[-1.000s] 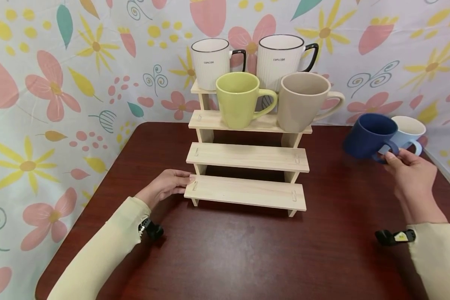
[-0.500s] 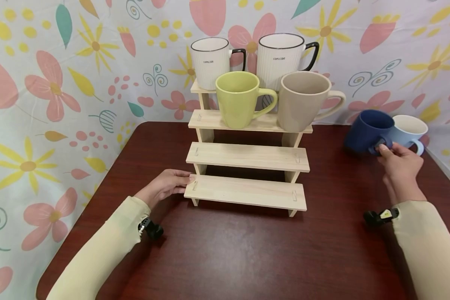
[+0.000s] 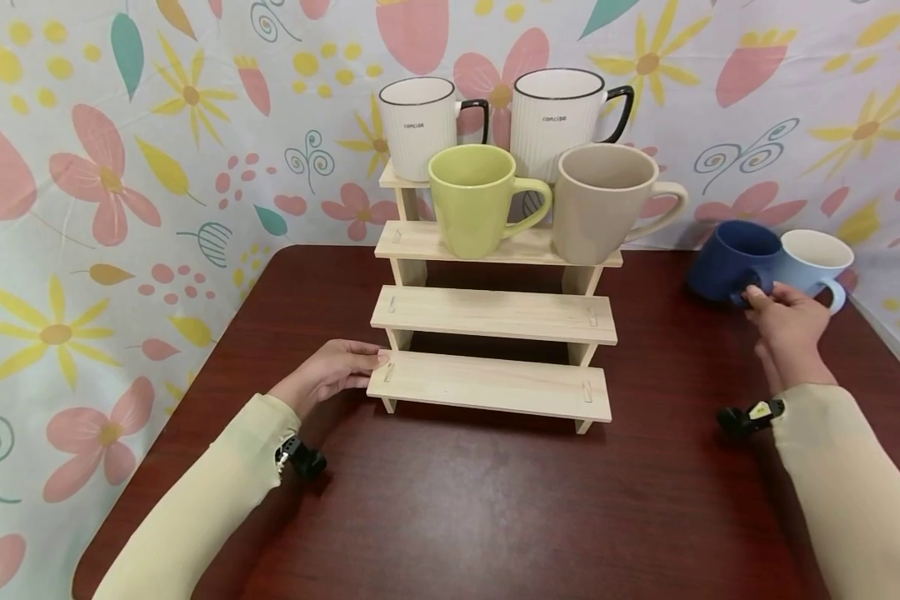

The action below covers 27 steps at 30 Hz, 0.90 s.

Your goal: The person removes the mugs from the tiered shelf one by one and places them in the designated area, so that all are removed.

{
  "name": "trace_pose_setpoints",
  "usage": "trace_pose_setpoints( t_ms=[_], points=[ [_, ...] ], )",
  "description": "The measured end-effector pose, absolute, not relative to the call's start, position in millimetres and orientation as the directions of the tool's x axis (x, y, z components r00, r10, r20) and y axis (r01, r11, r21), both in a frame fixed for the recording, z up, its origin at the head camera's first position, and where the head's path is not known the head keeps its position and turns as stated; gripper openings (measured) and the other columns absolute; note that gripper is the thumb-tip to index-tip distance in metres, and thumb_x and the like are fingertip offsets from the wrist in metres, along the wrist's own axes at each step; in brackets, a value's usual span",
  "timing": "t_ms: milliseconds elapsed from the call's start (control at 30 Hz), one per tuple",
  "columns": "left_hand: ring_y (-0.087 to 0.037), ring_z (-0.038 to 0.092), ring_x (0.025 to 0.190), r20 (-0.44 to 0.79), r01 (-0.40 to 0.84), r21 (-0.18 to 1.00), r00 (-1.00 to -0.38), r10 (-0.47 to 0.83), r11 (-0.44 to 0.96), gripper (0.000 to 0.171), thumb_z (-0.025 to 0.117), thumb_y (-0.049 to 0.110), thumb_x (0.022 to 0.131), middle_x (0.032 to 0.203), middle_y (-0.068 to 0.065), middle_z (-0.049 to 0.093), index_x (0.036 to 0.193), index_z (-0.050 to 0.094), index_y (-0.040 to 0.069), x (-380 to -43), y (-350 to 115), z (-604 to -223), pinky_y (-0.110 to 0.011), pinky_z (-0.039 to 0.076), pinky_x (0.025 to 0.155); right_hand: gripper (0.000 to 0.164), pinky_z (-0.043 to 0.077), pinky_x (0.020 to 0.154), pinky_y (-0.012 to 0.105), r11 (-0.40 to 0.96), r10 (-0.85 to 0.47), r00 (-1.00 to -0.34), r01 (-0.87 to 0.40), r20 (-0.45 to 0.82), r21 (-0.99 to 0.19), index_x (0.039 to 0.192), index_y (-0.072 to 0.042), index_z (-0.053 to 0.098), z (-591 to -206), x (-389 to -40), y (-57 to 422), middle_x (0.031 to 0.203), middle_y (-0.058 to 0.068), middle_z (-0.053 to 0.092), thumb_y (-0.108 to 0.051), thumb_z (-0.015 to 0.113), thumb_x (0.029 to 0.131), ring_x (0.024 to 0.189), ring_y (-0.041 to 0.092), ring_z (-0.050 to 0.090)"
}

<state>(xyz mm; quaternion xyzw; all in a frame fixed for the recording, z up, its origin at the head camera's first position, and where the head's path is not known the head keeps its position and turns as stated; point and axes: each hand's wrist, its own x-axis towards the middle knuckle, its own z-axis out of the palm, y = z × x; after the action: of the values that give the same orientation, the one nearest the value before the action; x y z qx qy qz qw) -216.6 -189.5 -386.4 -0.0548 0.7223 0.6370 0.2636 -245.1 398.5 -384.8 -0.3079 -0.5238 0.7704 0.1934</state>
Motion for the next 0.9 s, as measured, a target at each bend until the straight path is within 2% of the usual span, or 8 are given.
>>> trace_pose_setpoints(
  t_ms=[267,600,900],
  points=[
    [-0.004,0.068,0.078,-0.456,-0.419,0.888,-0.854,0.251,0.188,0.052,0.057,0.003,0.102,0.089,0.003,0.069,0.146,0.039,-0.019,-217,-190,-388,-0.019,0.061,0.071,0.022,0.048,0.046,0.014,-0.341,0.612,-0.737,0.079,-0.286,-0.937,0.077,-0.017,0.064,-387,-248,406,0.063,-0.009,0.058,-0.002,0.074,0.090,0.045,0.005,0.058],
    [-0.003,0.069,0.078,-0.452,-0.417,0.890,-0.854,0.258,0.182,0.051,0.056,0.002,0.102,0.087,0.004,0.069,0.146,0.039,-0.019,-216,-190,-388,-0.018,0.061,0.071,0.024,0.048,0.045,0.014,-0.320,0.594,-0.758,0.087,-0.271,-0.944,0.075,-0.018,0.063,-391,-248,408,0.063,-0.009,0.057,-0.001,0.072,0.091,0.043,0.006,0.057],
    [-0.004,0.069,0.077,-0.450,-0.418,0.892,-0.857,0.252,0.173,0.050,0.057,0.001,0.102,0.086,0.005,0.069,0.145,0.040,-0.020,-216,-189,-388,-0.018,0.061,0.070,0.021,0.049,0.046,0.016,-0.389,0.536,-0.788,0.087,-0.302,-0.917,0.078,-0.016,0.067,-392,-247,413,0.065,-0.008,0.059,0.001,0.074,0.089,0.049,0.006,0.060]
  ],
)
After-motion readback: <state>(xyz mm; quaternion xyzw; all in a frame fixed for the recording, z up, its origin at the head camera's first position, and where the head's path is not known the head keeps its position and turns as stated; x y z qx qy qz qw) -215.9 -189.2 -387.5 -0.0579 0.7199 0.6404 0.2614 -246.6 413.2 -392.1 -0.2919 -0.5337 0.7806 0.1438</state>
